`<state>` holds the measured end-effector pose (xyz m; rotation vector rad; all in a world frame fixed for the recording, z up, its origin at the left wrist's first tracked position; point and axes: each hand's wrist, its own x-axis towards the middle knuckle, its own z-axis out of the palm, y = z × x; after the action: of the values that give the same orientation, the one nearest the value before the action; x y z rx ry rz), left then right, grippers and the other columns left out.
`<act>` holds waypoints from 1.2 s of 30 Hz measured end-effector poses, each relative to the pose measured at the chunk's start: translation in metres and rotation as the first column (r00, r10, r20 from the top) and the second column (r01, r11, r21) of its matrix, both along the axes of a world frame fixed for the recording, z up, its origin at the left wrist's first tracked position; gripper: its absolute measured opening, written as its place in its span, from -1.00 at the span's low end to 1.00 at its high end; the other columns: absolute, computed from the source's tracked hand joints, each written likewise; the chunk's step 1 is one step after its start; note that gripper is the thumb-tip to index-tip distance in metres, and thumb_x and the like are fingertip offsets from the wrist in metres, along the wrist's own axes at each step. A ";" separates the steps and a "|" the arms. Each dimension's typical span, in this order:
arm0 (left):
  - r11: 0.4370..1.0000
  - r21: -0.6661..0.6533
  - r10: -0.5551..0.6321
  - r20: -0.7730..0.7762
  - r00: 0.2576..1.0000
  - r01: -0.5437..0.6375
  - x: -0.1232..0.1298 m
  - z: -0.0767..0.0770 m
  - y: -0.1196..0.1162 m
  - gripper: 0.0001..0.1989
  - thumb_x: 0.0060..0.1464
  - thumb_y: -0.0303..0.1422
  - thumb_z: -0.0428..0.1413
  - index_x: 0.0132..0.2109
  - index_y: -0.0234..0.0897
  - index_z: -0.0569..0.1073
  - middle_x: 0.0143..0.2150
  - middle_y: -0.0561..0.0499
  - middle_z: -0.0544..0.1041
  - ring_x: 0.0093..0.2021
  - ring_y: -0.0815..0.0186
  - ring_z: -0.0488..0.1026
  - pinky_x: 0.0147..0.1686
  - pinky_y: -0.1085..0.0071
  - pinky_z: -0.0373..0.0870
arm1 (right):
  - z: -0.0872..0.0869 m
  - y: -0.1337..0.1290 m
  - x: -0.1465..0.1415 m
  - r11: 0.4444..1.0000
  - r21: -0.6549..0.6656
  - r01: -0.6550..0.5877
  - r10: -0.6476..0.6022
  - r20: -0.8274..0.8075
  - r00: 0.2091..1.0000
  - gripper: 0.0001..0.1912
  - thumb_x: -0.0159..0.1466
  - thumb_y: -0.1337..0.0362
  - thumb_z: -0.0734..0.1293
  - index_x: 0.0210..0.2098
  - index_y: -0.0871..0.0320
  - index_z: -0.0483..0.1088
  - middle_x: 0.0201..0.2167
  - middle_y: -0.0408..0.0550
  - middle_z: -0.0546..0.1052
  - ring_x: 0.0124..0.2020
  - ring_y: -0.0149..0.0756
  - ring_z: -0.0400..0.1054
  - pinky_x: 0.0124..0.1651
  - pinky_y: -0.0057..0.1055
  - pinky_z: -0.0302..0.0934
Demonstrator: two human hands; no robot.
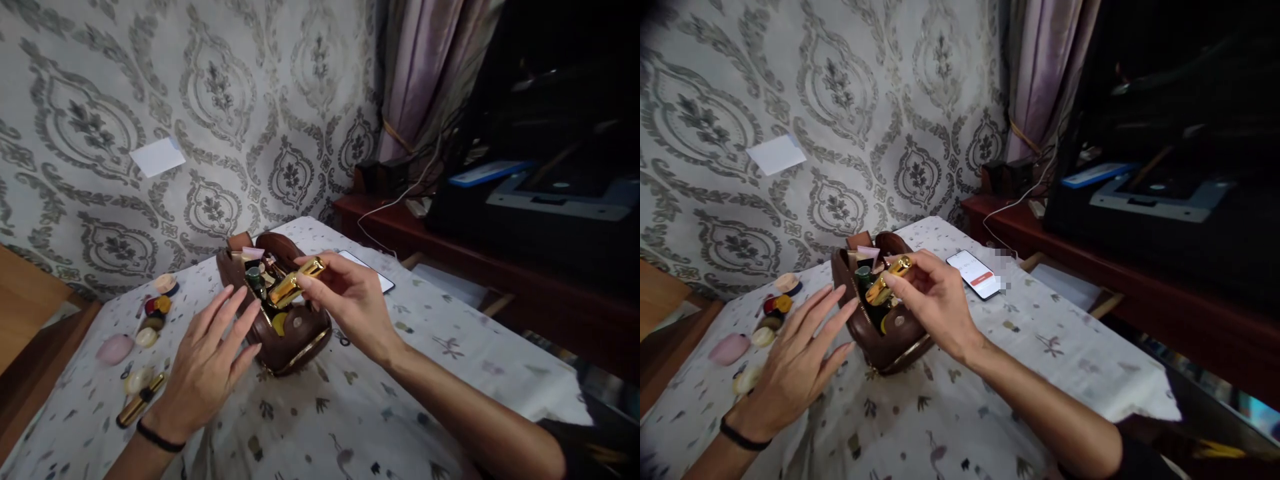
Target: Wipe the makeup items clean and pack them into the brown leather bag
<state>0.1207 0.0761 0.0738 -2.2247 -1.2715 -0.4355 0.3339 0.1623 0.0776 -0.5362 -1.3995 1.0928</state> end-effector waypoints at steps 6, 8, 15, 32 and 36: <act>0.997 -0.069 -0.036 0.084 0.996 0.042 -0.001 -0.011 0.008 -0.55 0.24 -0.47 0.01 0.25 -0.30 0.26 0.23 -0.20 0.35 0.27 0.09 0.24 0.19 0.17 0.29 | -0.014 0.030 0.012 0.984 0.143 0.106 -0.132 0.179 0.975 -0.81 0.22 0.18 0.41 -0.27 0.19 0.51 -0.35 -0.06 0.49 -0.43 -0.39 0.38 -0.40 -0.45 0.29; 0.996 -0.068 -0.046 0.130 0.990 0.055 -0.001 -0.014 0.007 -0.54 0.21 -0.51 0.03 0.24 -0.30 0.27 0.23 -0.20 0.34 0.27 0.07 0.24 0.20 0.16 0.26 | -0.017 0.034 0.017 0.980 0.168 0.107 -0.144 0.221 0.965 -0.82 0.23 0.20 0.40 -0.25 0.18 0.51 -0.35 -0.06 0.49 -0.41 -0.38 0.39 -0.39 -0.45 0.30; 0.995 -0.043 -0.076 0.243 0.967 0.090 -0.003 -0.025 0.009 -0.41 0.15 -0.57 0.05 0.31 -0.23 0.22 0.22 -0.19 0.34 0.24 0.02 0.27 0.18 0.11 0.27 | -0.018 0.039 0.024 0.982 0.174 0.067 -0.115 0.281 0.953 -0.82 0.25 0.24 0.38 -0.17 0.14 0.51 -0.38 -0.09 0.49 -0.45 -0.40 0.37 -0.41 -0.46 0.29; 0.997 -0.014 -0.073 0.298 0.952 0.081 -0.001 -0.033 0.009 -0.43 0.16 -0.56 0.05 0.31 -0.26 0.21 0.21 -0.20 0.33 0.27 0.02 0.22 0.19 0.07 0.24 | 0.011 0.049 -0.018 0.941 0.179 -0.287 0.113 0.632 0.766 -0.88 0.21 0.46 0.34 -0.25 0.18 0.45 -0.41 -0.19 0.49 -0.41 -0.44 0.33 -0.30 -0.49 0.15; 0.996 -0.020 -0.072 0.314 0.947 0.082 -0.001 -0.033 0.007 -0.49 0.18 -0.55 0.04 0.27 -0.32 0.25 0.22 -0.22 0.31 0.29 0.02 0.19 0.21 0.07 0.23 | 0.011 0.048 -0.017 0.931 0.180 -0.319 0.086 0.741 0.666 -0.90 0.22 0.44 0.34 -0.29 0.17 0.46 -0.44 -0.17 0.49 -0.42 -0.42 0.32 -0.34 -0.48 0.10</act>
<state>0.1198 0.0835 0.0406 -2.3041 -1.3580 -0.8313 0.3165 0.2108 0.0885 -0.6323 -2.3412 0.8329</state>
